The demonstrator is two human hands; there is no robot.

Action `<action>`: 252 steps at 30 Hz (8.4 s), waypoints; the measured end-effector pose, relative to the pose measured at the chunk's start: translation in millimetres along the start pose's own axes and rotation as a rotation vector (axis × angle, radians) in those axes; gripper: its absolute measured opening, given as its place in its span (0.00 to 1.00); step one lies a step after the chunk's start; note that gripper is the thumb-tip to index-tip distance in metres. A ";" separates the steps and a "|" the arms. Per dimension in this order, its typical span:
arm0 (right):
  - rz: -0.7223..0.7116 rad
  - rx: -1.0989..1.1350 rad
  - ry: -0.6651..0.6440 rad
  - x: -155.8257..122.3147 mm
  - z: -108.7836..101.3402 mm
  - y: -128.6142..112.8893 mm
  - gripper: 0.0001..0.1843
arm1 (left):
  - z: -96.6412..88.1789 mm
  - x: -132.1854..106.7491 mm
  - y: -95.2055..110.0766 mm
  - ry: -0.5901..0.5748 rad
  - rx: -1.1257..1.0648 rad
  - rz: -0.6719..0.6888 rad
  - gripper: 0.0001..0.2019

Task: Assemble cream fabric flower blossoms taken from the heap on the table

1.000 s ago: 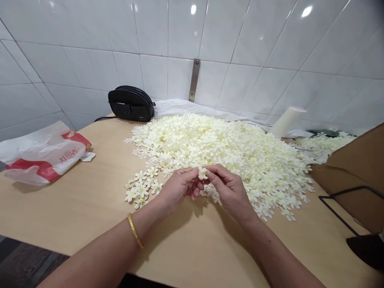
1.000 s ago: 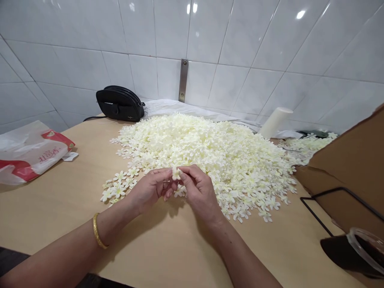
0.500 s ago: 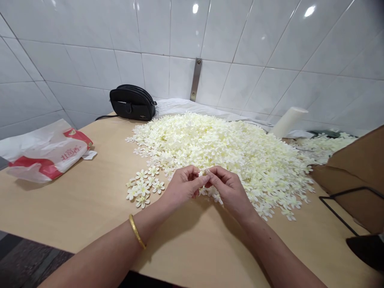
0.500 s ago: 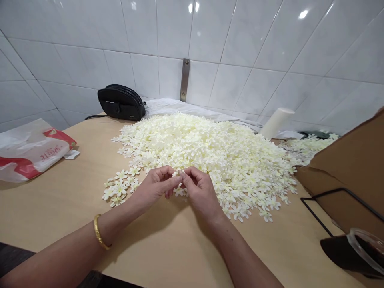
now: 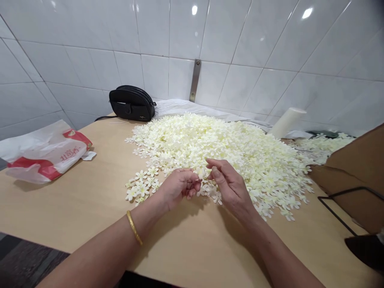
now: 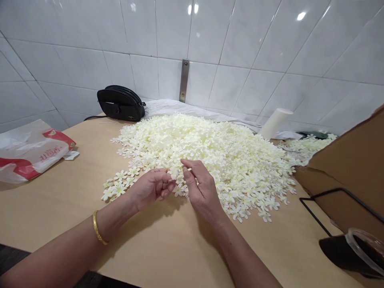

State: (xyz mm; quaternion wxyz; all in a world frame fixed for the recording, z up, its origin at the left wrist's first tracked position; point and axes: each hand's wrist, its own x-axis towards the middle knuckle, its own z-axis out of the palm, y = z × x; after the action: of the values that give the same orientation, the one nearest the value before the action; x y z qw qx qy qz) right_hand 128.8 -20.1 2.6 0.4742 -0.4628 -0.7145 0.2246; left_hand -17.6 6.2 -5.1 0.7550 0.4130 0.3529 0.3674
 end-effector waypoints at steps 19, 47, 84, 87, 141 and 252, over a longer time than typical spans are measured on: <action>0.253 0.367 -0.239 2.3 -2.8 5.3 0.11 | -1.7 -4.0 5.1 0.004 0.160 0.232 0.09; 0.414 0.738 -0.195 3.7 3.7 10.9 0.07 | 6.3 -8.8 1.4 0.131 0.158 0.418 0.05; -0.283 -0.568 0.103 -12.3 24.7 5.0 0.10 | 10.4 -3.4 -10.2 0.278 0.448 0.463 0.05; -0.411 -0.662 0.202 -8.8 20.4 10.5 0.12 | 9.9 -3.2 -6.9 0.214 0.156 0.269 0.10; 0.202 -0.006 0.027 -1.9 4.3 7.4 0.10 | -0.1 -0.6 -4.1 0.245 0.200 0.249 0.08; -0.246 -0.225 -0.027 11.3 -17.6 19.3 0.11 | 24.3 17.9 4.3 0.266 0.178 0.328 0.11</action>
State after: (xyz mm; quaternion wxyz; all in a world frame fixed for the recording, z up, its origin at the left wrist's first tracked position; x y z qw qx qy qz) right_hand 151.6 -3.2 1.2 0.4338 -0.4188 -0.7927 0.0894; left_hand 10.2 14.2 4.5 0.5926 0.4777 0.4084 0.5037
